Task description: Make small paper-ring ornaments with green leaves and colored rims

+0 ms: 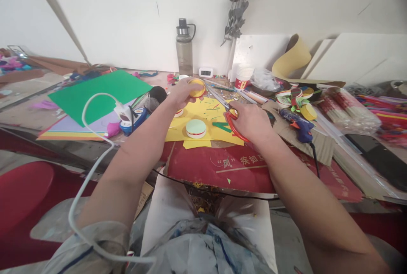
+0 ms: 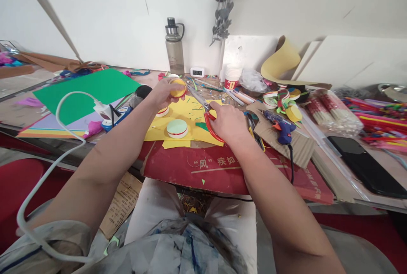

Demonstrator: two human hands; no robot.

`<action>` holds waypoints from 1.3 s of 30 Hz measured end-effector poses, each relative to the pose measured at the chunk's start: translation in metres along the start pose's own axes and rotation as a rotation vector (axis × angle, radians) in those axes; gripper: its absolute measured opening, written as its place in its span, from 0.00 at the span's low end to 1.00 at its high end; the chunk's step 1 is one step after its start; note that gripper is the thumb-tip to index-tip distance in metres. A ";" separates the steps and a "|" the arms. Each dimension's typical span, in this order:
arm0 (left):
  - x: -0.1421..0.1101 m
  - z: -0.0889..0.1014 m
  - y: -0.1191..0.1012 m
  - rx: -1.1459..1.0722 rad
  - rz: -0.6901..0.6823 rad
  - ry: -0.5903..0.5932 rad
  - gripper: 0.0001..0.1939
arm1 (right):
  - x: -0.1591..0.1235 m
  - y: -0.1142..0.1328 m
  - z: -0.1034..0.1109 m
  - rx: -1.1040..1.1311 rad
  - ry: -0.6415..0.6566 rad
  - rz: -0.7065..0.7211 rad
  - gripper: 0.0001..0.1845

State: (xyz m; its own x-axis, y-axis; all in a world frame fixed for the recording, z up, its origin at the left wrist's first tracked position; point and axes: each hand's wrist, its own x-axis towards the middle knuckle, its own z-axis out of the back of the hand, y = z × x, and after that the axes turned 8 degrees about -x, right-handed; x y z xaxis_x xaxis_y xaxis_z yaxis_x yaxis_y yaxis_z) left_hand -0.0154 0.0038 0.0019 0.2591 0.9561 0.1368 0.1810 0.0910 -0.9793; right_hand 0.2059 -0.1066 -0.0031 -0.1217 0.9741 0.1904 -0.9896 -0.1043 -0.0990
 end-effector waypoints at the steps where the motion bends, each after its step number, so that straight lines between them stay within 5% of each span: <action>1: 0.000 0.000 0.001 0.007 -0.007 0.010 0.14 | 0.000 0.001 0.000 -0.011 0.003 -0.008 0.23; 9: -0.001 -0.001 0.002 -0.011 -0.042 0.077 0.10 | 0.001 0.002 -0.004 0.000 -0.007 -0.015 0.23; 39: 0.003 0.000 0.005 -0.084 0.040 0.012 0.12 | 0.003 0.001 -0.004 0.025 0.006 0.004 0.22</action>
State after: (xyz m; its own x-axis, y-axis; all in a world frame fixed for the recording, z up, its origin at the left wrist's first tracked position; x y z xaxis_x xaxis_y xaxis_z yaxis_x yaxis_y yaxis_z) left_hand -0.0137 0.0072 -0.0024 0.2791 0.9550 0.1000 0.2494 0.0285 -0.9680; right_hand 0.2047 -0.1034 -0.0069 -0.1249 0.9748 0.1847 -0.9908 -0.1126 -0.0754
